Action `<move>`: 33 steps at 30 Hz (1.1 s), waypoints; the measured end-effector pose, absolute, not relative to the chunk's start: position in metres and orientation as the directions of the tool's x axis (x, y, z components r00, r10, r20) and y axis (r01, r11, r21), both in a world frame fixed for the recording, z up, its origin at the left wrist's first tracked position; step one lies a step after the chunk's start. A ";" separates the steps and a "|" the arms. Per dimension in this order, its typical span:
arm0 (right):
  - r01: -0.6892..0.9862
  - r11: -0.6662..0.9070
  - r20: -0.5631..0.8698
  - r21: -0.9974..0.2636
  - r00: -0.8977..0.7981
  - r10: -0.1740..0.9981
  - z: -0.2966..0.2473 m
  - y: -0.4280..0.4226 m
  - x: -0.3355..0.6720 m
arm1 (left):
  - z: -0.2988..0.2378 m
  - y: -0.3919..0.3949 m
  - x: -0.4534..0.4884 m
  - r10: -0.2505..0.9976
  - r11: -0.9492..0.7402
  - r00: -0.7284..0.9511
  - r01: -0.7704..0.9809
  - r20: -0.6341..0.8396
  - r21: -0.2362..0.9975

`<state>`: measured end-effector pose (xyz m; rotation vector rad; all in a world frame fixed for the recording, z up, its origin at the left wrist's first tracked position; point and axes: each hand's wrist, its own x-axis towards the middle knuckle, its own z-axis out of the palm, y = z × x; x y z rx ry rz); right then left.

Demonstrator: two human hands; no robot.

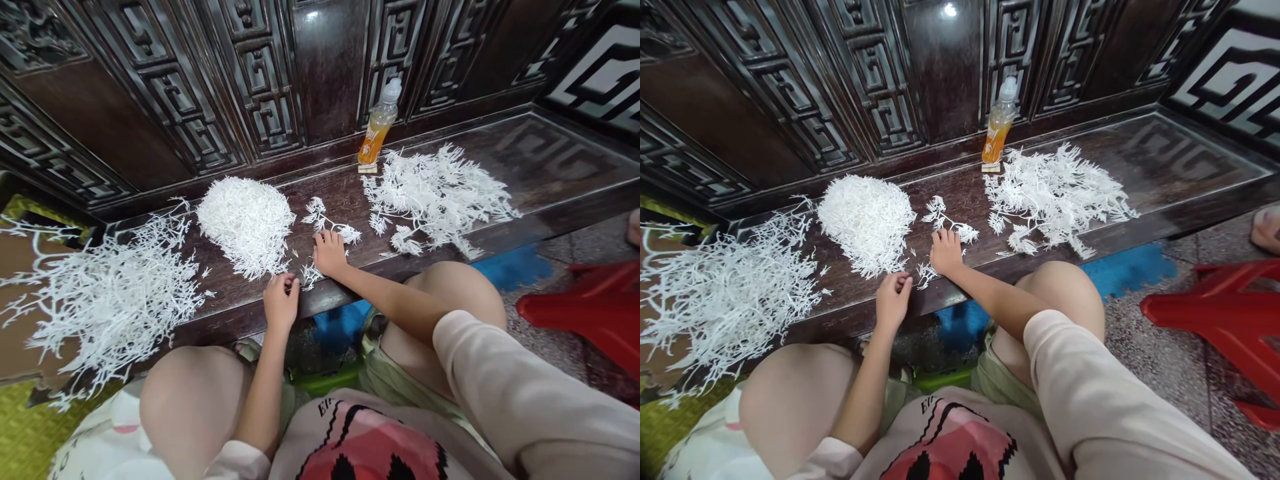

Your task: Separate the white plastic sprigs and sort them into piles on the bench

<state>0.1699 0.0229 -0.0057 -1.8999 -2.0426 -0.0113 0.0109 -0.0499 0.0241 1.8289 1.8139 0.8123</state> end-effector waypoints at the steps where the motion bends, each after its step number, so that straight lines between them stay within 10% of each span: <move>1: 0.968 0.100 0.257 -0.230 -0.039 0.966 -0.006 0.023 0.170 | 0.025 -0.054 0.017 0.996 -0.077 0.030 0.773 0.086 0.630; 7: 0.970 0.099 0.254 -0.223 -0.040 0.966 -0.005 0.022 0.169 | 0.019 -0.066 0.042 0.991 -0.083 0.037 0.926 0.128 0.369; 21: 0.970 0.108 0.261 -0.218 -0.048 0.964 -0.005 0.022 0.170 | 0.012 -0.068 0.046 0.974 -0.174 0.137 0.963 0.183 0.204; 33: 0.973 0.068 0.243 -0.222 -0.012 0.970 -0.003 0.022 0.168 | 0.019 -0.083 0.047 0.969 -0.174 0.095 0.917 0.228 0.360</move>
